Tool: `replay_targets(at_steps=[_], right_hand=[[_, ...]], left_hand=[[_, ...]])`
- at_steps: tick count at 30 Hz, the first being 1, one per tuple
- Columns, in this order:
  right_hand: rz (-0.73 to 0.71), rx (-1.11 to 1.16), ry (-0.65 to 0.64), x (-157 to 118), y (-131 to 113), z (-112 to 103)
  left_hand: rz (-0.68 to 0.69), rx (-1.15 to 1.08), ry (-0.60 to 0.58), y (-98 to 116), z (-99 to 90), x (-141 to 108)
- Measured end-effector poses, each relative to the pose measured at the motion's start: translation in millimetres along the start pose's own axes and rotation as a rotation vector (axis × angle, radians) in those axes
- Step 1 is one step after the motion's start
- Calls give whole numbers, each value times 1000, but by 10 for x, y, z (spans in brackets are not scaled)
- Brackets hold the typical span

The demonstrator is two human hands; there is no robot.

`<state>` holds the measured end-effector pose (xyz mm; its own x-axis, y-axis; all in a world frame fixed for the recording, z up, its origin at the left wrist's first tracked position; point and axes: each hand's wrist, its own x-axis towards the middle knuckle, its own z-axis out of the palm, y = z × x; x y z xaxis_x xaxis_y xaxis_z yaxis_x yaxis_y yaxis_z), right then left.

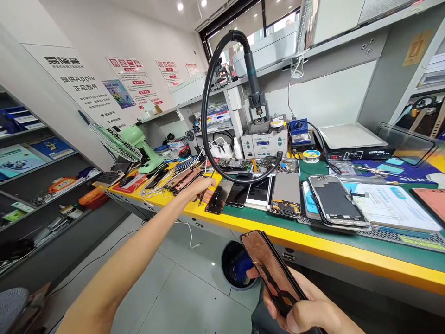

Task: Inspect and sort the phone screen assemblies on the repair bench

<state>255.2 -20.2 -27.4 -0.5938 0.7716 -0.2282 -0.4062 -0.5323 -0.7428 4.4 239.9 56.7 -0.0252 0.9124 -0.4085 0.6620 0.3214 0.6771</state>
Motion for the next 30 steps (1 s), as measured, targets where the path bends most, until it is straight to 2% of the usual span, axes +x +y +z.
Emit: replay_targets(at_steps=[4, 12, 30], right_hand=[[-6, -2, -10, 17, 16, -31], [-24, 6, -12, 28, 26, -56], [-38, -1, -41, 29, 6, -73]], left_hand=[[-27, 41, 23, -26, -19, -10], [-77, 78, -20, -19, -59, -99], [-92, 60, -4, -23, -35, -115]])
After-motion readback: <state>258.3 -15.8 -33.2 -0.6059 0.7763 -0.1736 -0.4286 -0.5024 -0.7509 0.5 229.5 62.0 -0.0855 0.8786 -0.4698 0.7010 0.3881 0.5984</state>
